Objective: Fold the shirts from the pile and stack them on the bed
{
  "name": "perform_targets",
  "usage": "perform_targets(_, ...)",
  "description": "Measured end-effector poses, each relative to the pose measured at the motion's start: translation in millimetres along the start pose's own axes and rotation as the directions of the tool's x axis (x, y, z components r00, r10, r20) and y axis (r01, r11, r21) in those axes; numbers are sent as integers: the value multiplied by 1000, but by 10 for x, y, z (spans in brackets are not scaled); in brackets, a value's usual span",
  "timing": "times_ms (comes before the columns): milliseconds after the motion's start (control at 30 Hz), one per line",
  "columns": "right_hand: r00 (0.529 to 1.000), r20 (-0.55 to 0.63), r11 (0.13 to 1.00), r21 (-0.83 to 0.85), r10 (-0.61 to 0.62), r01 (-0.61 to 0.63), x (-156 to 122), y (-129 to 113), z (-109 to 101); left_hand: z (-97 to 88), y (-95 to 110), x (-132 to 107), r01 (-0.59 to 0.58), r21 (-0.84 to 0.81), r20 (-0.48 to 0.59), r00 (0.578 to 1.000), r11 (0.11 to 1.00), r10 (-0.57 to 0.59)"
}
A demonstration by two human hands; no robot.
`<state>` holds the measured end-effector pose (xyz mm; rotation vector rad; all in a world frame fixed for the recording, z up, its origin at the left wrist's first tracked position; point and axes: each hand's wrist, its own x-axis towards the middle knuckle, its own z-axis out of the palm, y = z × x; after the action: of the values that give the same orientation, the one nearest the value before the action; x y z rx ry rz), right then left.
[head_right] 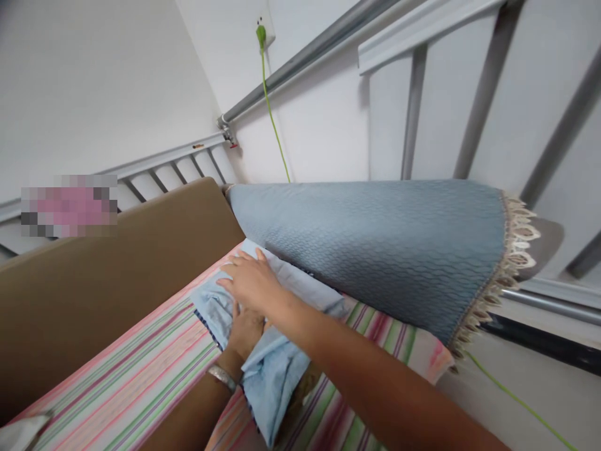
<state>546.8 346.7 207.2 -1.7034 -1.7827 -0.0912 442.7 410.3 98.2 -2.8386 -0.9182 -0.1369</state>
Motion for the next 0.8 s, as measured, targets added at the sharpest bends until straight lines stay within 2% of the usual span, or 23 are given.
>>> perform_targets(33, 996, 87, 998, -63, 26, -21, 173, 170, 227, 11, 2, -7, 3, -23, -13, 1000, 1000, -4)
perform_targets(100, 948, 234, 971, -155, 215, -183, 346, 535, 638, 50, 6, -22, 3, -61, -46, 999, 998, -6)
perform_targets(133, 917, 269, 951, -171, 296, -258, 360, 701, 801, 73, 8, -28, -5, -76, -62, 998, 997, 0)
perform_targets(200, 882, 291, 926, -184, 371, -329, 312, 950, 1025, 122, 7, -32, -28, -98, -82, 996, 995, 20)
perform_targets(267, 880, 295, 926, -184, 371, -329, 251, 1072, 1130, 165, 5, -23, -36, -127, -90, 996, 991, 25)
perform_targets(367, 883, 305, 930, -205, 356, -304, 226, 1103, 1172, 168, 2, -4, -32, -180, -88, 996, 983, 17)
perform_targets(433, 883, 309, 929, -228, 353, -292, 245, 1096, 1173, 71, 1, -23, -32, -209, -81, 997, 977, 15)
perform_targets(500, 879, 314, 925, -249, 359, -288, 285, 1085, 1151, -127, 4, -115, -38, -238, -76, 997, 971, 21)
perform_targets(600, 855, 325, 899, -316, 404, -304, 344, 981, 1043, -477, 53, -467, -151, -296, -80, 988, 943, 133)
perform_targets(667, 860, 295, 877, -382, 416, -293, 301, 800, 922, -569, 134, -850, -293, -293, -124, 956, 910, 267)
perform_targets(733, 915, 214, 876, -424, 341, -228, 126, 555, 802, -436, 232, -1326, -405, -192, -237, 903, 894, 359)
perform_targets(800, 975, 131, 896, -432, 180, -107, -183, 332, 739, -105, 295, -1875, -410, 4, -441, 818, 912, 370)
